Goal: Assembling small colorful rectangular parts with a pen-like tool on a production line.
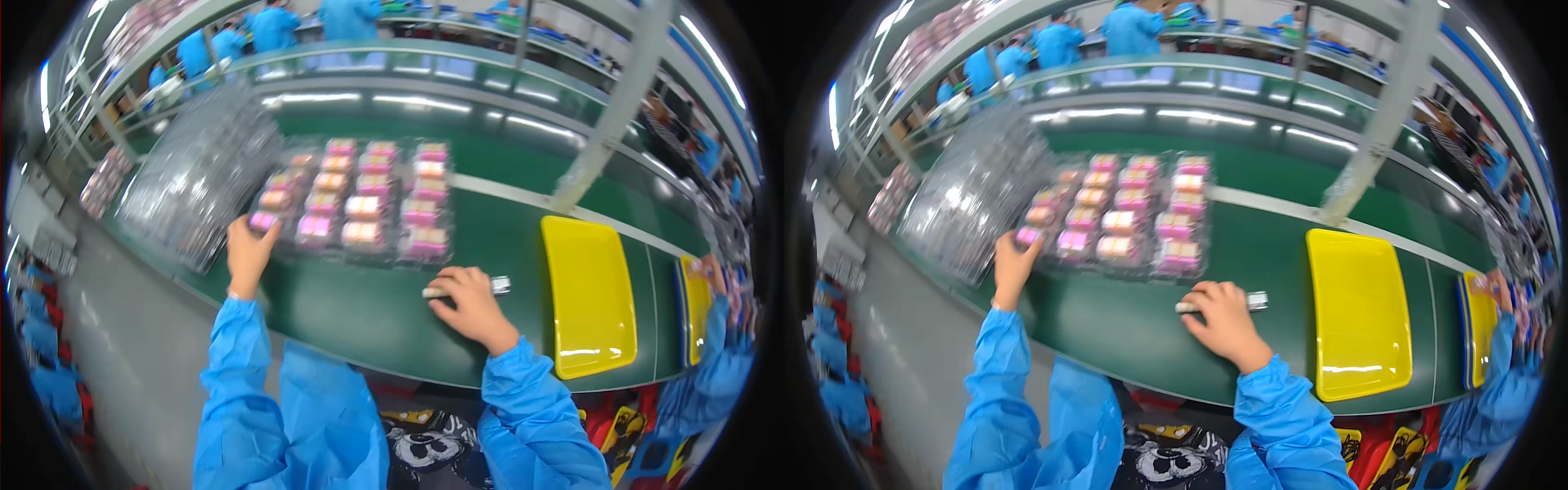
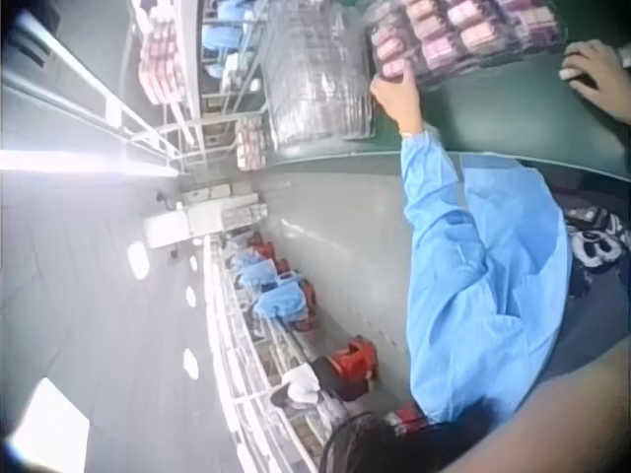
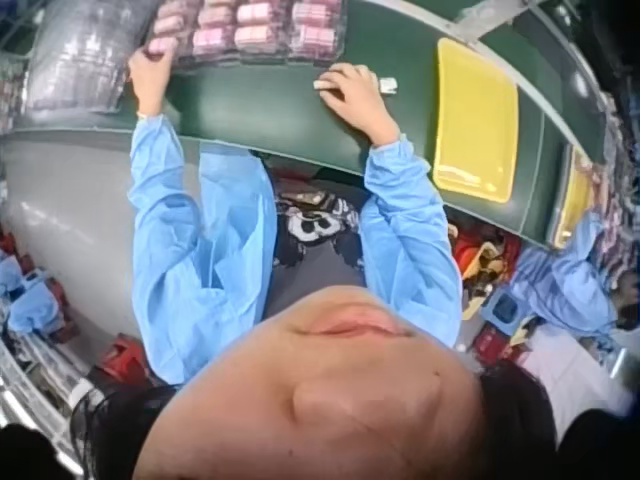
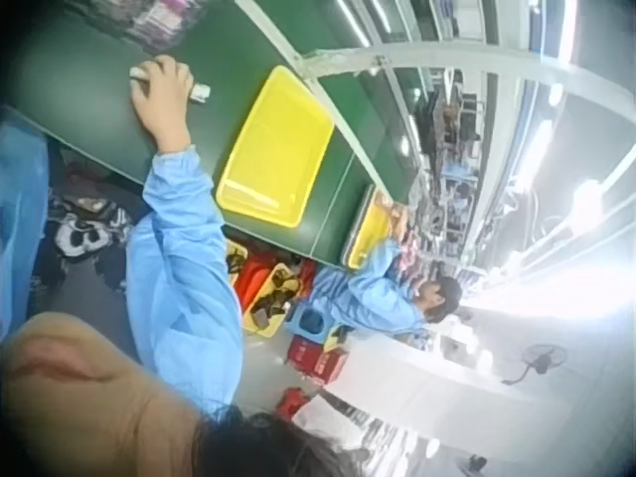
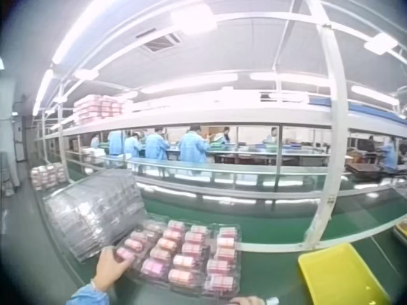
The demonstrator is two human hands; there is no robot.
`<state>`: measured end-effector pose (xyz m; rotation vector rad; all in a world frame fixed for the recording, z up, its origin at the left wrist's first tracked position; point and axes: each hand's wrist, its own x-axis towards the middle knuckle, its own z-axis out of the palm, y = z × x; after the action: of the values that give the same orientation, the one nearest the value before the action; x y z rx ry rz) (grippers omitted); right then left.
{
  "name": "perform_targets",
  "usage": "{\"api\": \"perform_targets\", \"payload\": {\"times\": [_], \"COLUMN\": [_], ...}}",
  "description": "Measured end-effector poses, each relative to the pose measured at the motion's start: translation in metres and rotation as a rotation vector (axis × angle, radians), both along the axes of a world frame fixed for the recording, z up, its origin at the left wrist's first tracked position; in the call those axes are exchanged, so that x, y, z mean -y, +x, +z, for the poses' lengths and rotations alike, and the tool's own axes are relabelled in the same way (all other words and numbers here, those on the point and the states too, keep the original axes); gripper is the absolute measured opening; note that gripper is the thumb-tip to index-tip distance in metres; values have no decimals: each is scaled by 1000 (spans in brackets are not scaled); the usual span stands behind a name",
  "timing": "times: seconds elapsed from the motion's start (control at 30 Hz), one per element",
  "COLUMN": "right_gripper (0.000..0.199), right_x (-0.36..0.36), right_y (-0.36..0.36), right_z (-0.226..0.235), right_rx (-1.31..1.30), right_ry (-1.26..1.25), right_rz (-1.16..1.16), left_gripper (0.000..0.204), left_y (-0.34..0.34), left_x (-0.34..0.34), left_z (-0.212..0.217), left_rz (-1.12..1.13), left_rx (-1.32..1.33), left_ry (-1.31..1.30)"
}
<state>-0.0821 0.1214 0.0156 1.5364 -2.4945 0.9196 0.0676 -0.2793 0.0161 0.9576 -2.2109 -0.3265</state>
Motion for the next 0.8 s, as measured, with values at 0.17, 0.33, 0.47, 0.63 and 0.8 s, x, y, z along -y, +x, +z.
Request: {"api": "perform_targets", "payload": {"times": [0.17,0.33,0.47,0.63,0.8], "right_gripper": [29,31,30,30,29], "right_x": [-1,0,-1,0,-1], "right_y": [0,3,2,2,0], "right_z": [-1,5,3,4,3], "right_rx": [11,54,41,45,27], "right_ry": [0,43,36,35,16], "right_rz": [7,1,2,13,6], "left_gripper": [68,67,63,59,55], "left_y": [3,7,7,6,-1], "left_x": [-17,-16,-15,-17,-20], "left_z": [4,0,4,20,16], "left_rz": [-4,20,-16,-64,58], "left_rx": [-131,-126,-96,-19,52], "left_ry": [81,34,-39,-141,-58]}}
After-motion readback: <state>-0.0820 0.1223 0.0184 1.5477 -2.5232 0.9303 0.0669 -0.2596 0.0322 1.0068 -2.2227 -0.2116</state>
